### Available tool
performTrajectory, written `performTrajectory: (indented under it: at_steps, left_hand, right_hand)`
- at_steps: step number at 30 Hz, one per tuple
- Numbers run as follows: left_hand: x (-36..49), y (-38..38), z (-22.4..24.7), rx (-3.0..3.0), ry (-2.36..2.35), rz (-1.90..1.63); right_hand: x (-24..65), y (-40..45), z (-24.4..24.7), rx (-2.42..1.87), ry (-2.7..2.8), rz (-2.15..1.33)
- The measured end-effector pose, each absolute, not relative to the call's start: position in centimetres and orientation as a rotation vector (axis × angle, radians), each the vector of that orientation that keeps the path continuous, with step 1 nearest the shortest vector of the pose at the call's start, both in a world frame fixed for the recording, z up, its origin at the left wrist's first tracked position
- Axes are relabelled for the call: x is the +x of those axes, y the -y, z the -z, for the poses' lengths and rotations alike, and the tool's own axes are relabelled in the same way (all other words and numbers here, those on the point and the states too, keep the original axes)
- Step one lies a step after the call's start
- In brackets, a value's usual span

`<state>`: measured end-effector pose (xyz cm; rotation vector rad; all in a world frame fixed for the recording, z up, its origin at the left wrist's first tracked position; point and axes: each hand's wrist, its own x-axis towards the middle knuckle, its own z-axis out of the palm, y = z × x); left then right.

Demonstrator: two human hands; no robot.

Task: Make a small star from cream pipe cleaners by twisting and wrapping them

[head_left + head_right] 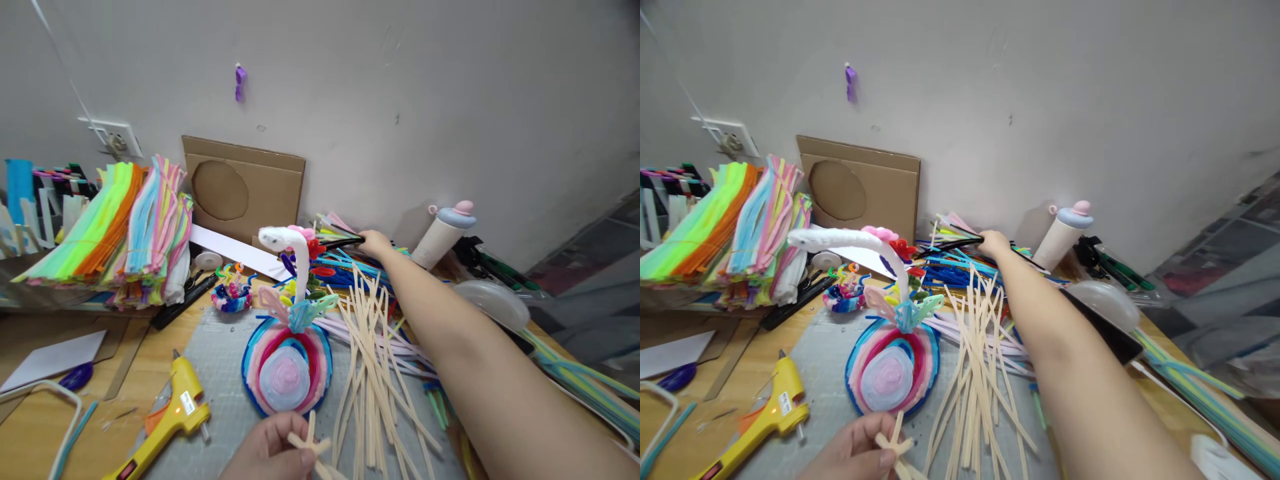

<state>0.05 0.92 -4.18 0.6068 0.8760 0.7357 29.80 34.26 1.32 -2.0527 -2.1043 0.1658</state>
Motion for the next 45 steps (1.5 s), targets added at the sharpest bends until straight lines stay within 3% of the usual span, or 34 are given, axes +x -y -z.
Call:
performTrajectory:
  at_steps: [6,20,25,31,40,45]
  left_hand:
    - [0.0,-0.9,4.1,0.628,-0.872,-0.708]
    - [0.0,-1.1,3.4,0.679,-0.898,-0.71]
    - [0.0,-0.9,3.0,0.684,-0.908,-0.695]
    - [0.1,-0.9,3.0,0.71,-0.923,-0.697]
    - [0.1,-1.1,2.9,0.707,-0.923,-0.691]
    - [0.1,-0.9,3.2,0.711,-0.915,-0.691]
  right_hand:
    - [32.7,-35.0,-6.0,-1.963,2.058,-0.168]
    - [31.9,-32.1,-8.0,-1.914,1.91,-0.093]
    - [30.8,-28.2,-5.7,-1.857,2.23,-0.34]
    - [29.3,-26.2,-0.3,-1.989,2.322,-0.353]
    - [33.3,-30.1,-3.3,-2.066,2.156,-0.584]
    - [33.6,-30.1,-2.6,-2.027,2.04,-0.719]
